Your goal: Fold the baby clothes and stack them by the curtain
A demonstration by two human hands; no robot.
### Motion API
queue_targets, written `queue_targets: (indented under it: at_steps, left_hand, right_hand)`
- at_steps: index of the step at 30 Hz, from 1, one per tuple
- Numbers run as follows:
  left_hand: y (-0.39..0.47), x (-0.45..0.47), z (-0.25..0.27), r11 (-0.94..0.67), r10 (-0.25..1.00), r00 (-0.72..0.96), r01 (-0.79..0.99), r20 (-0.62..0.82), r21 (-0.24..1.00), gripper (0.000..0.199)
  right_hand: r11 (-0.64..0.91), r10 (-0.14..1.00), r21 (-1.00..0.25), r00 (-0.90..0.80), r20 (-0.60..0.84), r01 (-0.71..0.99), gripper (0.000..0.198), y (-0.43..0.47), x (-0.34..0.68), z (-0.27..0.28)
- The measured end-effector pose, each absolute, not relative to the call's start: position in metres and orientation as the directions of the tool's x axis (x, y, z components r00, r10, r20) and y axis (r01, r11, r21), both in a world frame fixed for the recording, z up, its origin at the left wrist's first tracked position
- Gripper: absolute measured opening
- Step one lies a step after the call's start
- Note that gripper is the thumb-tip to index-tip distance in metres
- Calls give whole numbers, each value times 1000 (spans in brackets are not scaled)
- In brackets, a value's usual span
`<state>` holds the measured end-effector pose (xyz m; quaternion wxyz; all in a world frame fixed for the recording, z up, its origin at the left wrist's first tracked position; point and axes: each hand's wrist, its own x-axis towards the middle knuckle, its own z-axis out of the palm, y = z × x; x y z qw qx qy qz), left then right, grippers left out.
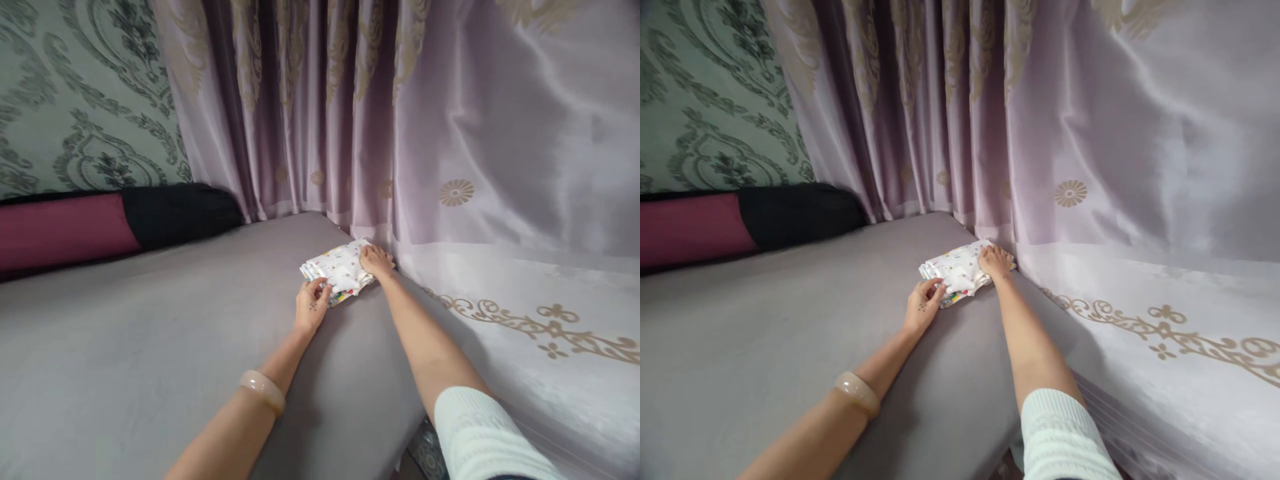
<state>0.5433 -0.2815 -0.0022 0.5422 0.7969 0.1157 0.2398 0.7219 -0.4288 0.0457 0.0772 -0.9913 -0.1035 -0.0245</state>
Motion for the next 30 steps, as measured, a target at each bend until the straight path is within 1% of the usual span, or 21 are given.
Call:
queue_targets:
  at_steps: [8,11,13,15,17,22,27,30]
  left_hand:
    - [-281,543,-2,-345,509,826,-62,242,936,23]
    - [-280,544,-5,-318,547,799,-78,250,945,23]
    - [-279,545,-7,-273,570,787,-90,237,958,22]
    - [-278,546,-9,-214,589,781,-99,209,972,21]
    - [-277,547,-10,-156,605,775,-111,184,981,21]
    - [-270,544,-10,-13,620,778,-118,100,993,18]
    - [-249,519,-9,108,563,824,7,-67,994,18]
    - [-224,487,-5,133,514,845,91,-148,987,21]
  right_hand:
    - [-964,205,-185,977,-49,193,51,-430,728,54]
    - [-955,232,-204,971,-51,218,52,-418,720,59]
    - [-947,254,-216,966,-41,239,53,-405,711,60]
    - [-946,249,-224,968,-36,235,54,-392,700,57]
    - [-952,214,-223,977,-4,208,55,-381,690,52]
    - [-961,153,-201,970,187,190,50,-372,675,37]
    - [-960,155,-196,963,222,200,50,-372,676,35]
    - [-959,162,-196,964,210,204,51,-373,676,35]
